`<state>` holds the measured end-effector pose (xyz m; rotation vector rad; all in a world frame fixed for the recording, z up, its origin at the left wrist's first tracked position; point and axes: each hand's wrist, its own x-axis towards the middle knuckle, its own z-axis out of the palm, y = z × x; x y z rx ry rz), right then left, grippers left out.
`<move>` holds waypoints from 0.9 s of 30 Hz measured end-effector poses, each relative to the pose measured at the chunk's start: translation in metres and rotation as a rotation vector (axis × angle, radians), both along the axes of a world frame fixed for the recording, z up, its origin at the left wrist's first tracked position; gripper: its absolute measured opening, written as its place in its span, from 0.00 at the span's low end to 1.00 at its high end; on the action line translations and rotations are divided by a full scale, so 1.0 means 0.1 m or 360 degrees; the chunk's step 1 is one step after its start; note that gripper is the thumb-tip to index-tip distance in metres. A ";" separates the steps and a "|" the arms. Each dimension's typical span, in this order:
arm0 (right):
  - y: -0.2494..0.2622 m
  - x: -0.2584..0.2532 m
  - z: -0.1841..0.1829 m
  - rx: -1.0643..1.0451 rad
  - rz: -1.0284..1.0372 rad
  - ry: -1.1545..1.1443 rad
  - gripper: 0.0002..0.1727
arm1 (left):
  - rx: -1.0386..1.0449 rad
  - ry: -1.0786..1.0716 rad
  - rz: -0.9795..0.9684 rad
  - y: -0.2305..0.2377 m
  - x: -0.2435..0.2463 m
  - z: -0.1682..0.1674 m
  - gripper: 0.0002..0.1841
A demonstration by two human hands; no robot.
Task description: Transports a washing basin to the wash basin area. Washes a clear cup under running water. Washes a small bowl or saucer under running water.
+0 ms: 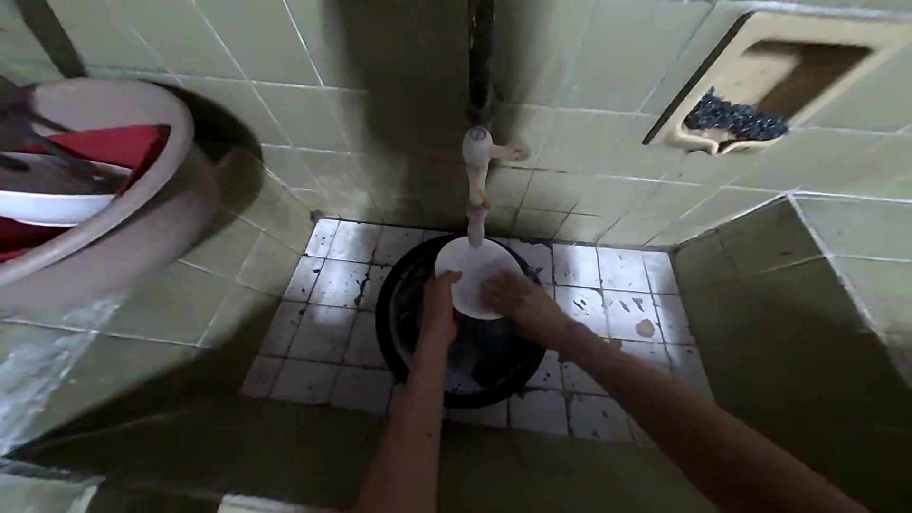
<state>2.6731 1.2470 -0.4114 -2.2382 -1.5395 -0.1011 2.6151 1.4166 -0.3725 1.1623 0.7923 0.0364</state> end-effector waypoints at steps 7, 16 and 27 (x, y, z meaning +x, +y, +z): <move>0.18 -0.23 -0.03 0.0040 -0.0097 -0.0115 0.28 | 0.0054 0.0033 -0.0047 -0.01 -0.05 0.13 0.23; 0.10 -0.32 0.44 0.0232 -0.0490 0.0990 0.09 | 0.0623 -0.0526 -0.0082 -0.10 0.17 -0.05 0.31; -0.08 -0.01 0.36 0.1175 -0.1235 0.2759 0.18 | 0.1147 -0.0211 -0.0588 0.03 0.57 -0.07 0.21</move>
